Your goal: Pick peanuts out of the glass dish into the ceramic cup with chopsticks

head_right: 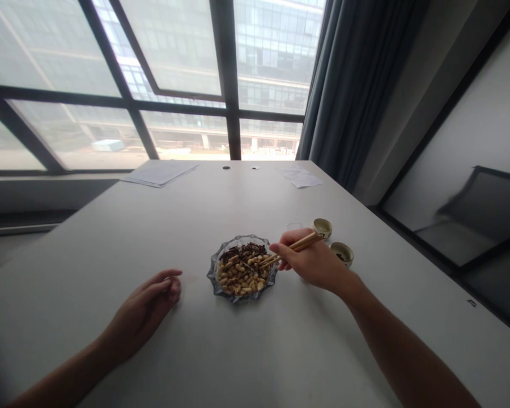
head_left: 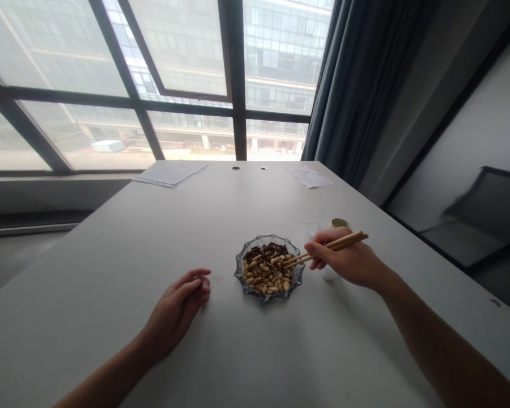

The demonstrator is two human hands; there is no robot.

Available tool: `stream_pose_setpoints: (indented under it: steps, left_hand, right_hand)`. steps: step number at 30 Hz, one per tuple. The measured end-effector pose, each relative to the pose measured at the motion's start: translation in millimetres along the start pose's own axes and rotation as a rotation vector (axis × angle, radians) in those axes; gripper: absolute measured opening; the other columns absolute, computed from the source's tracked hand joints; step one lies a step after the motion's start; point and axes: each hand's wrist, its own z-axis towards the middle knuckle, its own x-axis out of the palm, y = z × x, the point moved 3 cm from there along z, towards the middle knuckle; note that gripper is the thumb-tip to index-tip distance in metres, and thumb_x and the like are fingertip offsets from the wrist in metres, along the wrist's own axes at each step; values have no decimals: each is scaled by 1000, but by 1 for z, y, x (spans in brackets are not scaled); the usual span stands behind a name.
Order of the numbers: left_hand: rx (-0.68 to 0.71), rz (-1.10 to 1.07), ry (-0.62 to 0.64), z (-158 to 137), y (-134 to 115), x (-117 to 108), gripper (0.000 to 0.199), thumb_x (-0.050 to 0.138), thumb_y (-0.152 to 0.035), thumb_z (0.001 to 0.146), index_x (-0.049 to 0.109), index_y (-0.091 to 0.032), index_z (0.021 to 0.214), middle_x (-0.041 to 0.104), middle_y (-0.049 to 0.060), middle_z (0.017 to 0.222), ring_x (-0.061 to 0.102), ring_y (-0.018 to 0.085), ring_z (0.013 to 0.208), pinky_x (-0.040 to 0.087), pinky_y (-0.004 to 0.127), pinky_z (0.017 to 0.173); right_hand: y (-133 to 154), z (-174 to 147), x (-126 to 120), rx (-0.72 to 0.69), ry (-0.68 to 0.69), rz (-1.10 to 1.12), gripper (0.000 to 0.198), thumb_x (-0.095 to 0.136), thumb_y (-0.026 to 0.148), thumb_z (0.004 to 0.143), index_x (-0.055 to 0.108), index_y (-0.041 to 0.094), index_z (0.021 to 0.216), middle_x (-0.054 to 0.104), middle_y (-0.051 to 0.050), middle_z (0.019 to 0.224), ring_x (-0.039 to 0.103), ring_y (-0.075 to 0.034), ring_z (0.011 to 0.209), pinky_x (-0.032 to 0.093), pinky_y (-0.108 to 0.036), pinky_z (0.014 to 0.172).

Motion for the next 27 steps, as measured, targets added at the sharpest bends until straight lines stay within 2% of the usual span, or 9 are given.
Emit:
stream_pose_setpoints:
  steps: [9,19,27]
  left_hand:
    - [-8,-4,0,0,0,-1,24,81,-25,74,76,-16,96,63,4,72,53,15,69,48,21,63]
    - [-4,-15,-17,-2,-3,3,24,83,-23,70,77,-15,92,63,5,70,53,15,67,49,21,61]
    - [0,-15,-6,-1,-2,3,23,81,-22,73,77,-15,94,62,4,70,53,15,67,48,21,60]
  right_hand:
    - [-4,5,14,24,105,-15,38,63,52,92,72,16,80,75,-5,67,74,-18,65,55,-23,57]
    - [-5,5,16,29,97,27,38,64,53,91,71,18,79,76,-5,68,76,-21,67,58,-26,59]
    - [-6,5,18,27,102,43,38,64,52,91,68,18,75,75,-5,68,75,-21,66,58,-26,57]
